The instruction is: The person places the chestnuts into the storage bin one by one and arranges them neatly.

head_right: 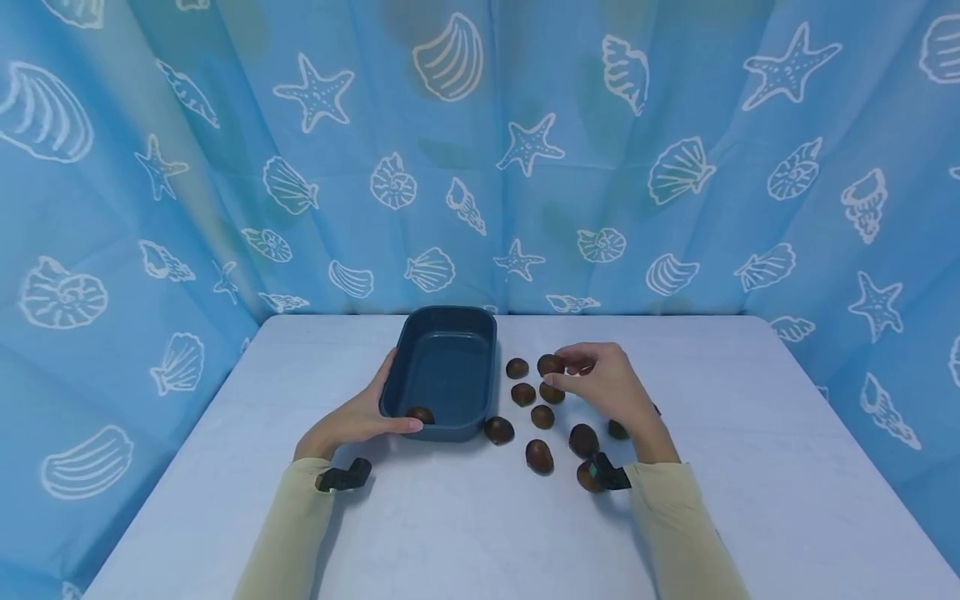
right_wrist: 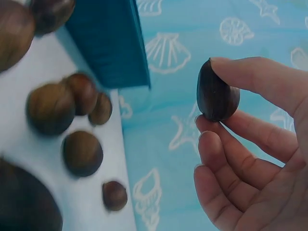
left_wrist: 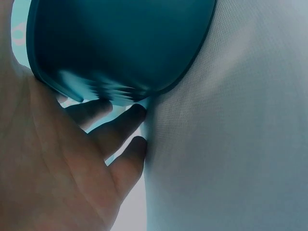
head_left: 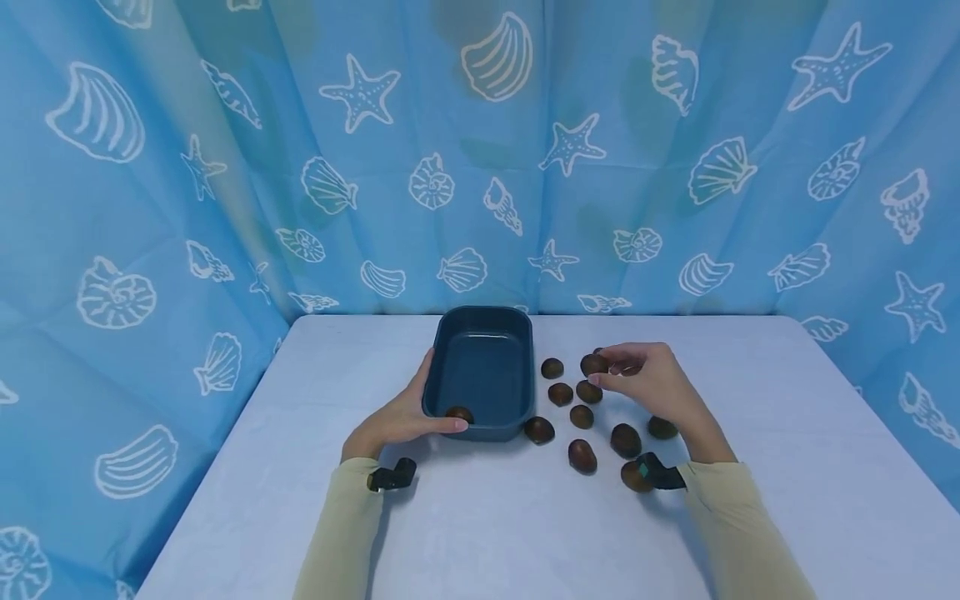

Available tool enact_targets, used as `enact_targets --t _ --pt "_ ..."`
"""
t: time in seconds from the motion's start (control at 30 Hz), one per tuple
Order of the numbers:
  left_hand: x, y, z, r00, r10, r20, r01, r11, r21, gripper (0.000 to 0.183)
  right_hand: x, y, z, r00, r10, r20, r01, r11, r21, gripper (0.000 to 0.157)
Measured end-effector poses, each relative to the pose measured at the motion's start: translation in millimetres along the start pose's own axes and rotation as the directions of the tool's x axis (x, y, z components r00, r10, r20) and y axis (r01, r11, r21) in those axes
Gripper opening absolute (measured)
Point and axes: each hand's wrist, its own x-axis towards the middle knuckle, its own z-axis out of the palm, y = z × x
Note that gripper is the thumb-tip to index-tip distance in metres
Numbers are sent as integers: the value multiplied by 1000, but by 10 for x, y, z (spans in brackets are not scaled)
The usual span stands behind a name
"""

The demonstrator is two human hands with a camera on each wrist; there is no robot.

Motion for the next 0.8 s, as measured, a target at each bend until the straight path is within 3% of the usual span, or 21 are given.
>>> enact_targets --t 0.2,0.5,0.8 --pt "-8 1 -12 999 36 9 -35 999 -41 132 80 -235 156 997 -76 13 75 995 64 47" --pt "4 -15 -13 999 36 -3 -36 998 -45 131 233 -644 503 982 -188 10 184 971 153 46" --pt "5 -31 -17 1000 25 -7 -26 999 -43 129 315 -799 893 970 -238 37 226 952 209 41"
